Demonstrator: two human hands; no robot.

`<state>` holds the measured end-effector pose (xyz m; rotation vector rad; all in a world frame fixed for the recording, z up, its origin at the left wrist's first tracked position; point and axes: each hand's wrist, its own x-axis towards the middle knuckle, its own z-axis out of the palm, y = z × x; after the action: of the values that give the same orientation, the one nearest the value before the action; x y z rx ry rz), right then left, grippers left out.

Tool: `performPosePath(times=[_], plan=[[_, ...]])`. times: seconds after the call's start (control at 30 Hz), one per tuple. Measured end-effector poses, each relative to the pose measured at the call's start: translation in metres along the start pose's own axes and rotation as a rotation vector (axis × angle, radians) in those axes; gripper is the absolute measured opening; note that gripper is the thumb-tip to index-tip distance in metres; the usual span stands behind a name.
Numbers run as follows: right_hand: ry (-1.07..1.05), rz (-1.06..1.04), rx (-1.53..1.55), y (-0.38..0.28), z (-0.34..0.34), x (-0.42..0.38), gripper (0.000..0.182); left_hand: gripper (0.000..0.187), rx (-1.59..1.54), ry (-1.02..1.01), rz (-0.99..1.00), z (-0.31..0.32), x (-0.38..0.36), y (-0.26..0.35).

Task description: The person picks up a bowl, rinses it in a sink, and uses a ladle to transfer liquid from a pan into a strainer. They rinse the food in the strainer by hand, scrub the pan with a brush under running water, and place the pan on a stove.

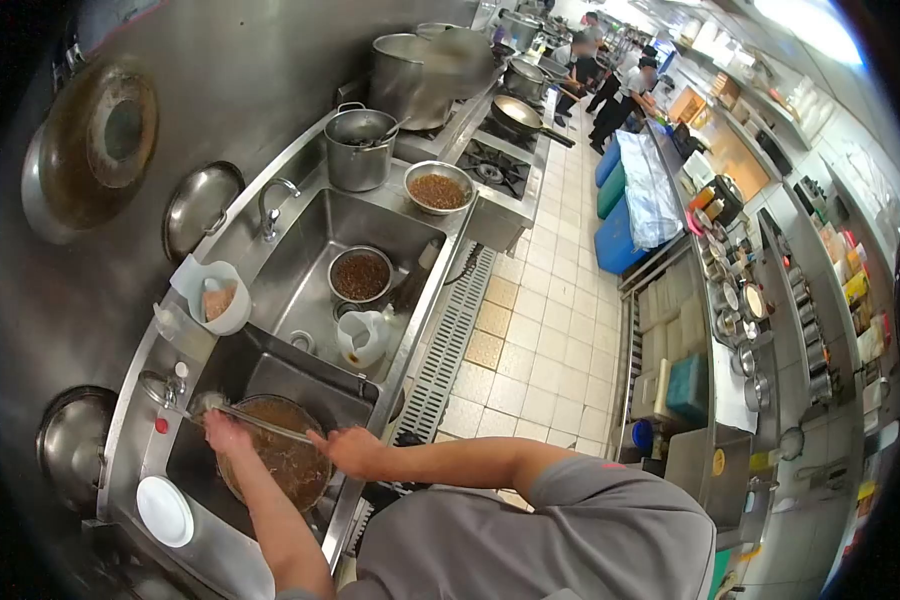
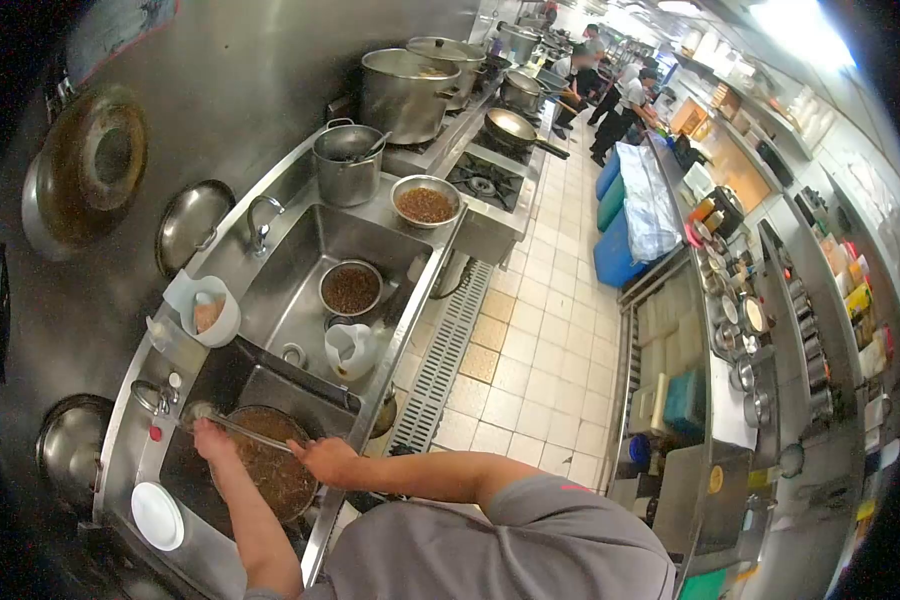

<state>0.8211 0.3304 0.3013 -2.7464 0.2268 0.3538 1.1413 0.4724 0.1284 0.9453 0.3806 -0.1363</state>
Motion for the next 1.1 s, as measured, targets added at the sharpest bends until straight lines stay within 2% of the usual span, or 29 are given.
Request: performPosePath(times=[0.03,0.1,0.13,0.17,0.23,0.27,0.3,0.37,0.43,0.5,0.53,0.6,0.63,0.7,0.73,0.77,0.8,0.83,0.87,0.9,0.97,1.0,1.03,1.07,1.1], plan=[[0.006,0.026,0.046,-0.004,-0.010,0.001,0.080,0.041,0.002,0.000,-0.001,0.009,-0.016,0.002],[0.014,0.054,0.095,-0.003,-0.022,0.000,0.079,0.035,0.024,-0.166,-0.178,0.041,-0.071,0.021],[0.019,0.041,0.150,0.002,-0.028,-0.003,0.079,0.028,-0.008,-0.213,-0.262,0.043,-0.081,0.027],[0.025,0.027,0.205,0.006,-0.033,-0.006,0.078,0.028,-0.011,-0.216,-0.259,0.039,-0.081,0.036],[0.053,0.110,0.218,0.014,-0.015,-0.008,0.075,0.020,0.195,-0.470,-0.492,0.026,-0.085,0.058],[0.080,0.192,0.222,0.021,-0.006,-0.009,0.072,0.018,0.309,-0.326,-0.365,0.028,-0.093,0.062],[0.083,0.191,0.220,0.026,-0.009,-0.015,0.072,0.018,0.307,-0.328,-0.363,0.013,-0.078,0.064],[0.080,0.327,0.338,0.036,-0.022,-0.042,0.059,0.018,0.316,-0.295,-0.340,-0.036,-0.039,0.072],[0.373,0.281,0.354,0.062,-0.003,-0.063,0.048,0.020,0.328,-0.187,-0.306,-0.036,-0.046,0.091],[0.403,0.442,0.360,0.077,-0.021,-0.077,0.045,0.020,0.235,-0.247,-0.282,-0.045,-0.042,0.101],[0.488,0.452,0.388,0.091,-0.027,-0.078,0.045,0.019,0.292,-0.128,-0.242,-0.032,-0.047,0.107],[0.628,0.463,0.572,0.100,-0.069,-0.068,0.045,0.017,0.237,-0.213,-0.252,-0.017,-0.044,0.118],[0.680,0.465,0.717,0.100,-0.108,-0.056,0.045,0.014,0.201,-0.222,-0.258,-0.013,-0.028,0.114],[0.961,0.385,0.533,0.132,-0.152,-0.006,0.041,0.011,0.024,-0.350,-0.309,0.008,-0.028,0.123],[0.997,0.292,0.525,0.155,-0.179,0.021,0.042,0.016,0.100,-0.324,-0.293,0.020,-0.031,0.127],[1.021,0.204,0.522,0.185,-0.203,0.049,0.044,0.019,0.168,-0.308,-0.279,0.026,-0.036,0.129],[1.012,0.278,0.467,0.228,-0.217,0.082,0.040,0.025,0.195,-0.306,-0.268,0.037,-0.052,0.135],[1.059,0.311,0.473,0.303,-0.211,0.130,0.035,0.031,0.236,-0.337,-0.303,0.040,-0.065,0.139],[0.943,0.353,0.524,0.396,-0.207,0.185,0.031,0.033,0.288,-0.292,-0.327,0.041,-0.075,0.136],[0.777,0.473,0.416,0.323,-0.263,0.165,0.030,0.028,0.298,-0.307,-0.338,0.037,-0.086,0.131],[0.727,0.471,0.767,0.336,-0.288,0.189,0.033,0.022,0.345,-0.220,-0.308,0.005,-0.101,0.100],[0.727,0.444,0.848,0.345,-0.294,0.197,0.023,0.022,0.357,-0.189,-0.319,-0.021,-0.109,0.082],[0.729,0.413,0.918,0.353,-0.298,0.204,0.015,0.018,0.562,-0.144,-0.323,-0.063,-0.120,0.061],[0.701,0.410,0.908,0.358,-0.302,0.211,0.015,0.015,0.754,-0.105,-0.329,-0.109,-0.125,0.035],[0.748,0.324,1.137,0.359,-0.302,0.213,0.026,0.019,0.786,-0.181,-0.568,-0.187,-0.112,0.006]])
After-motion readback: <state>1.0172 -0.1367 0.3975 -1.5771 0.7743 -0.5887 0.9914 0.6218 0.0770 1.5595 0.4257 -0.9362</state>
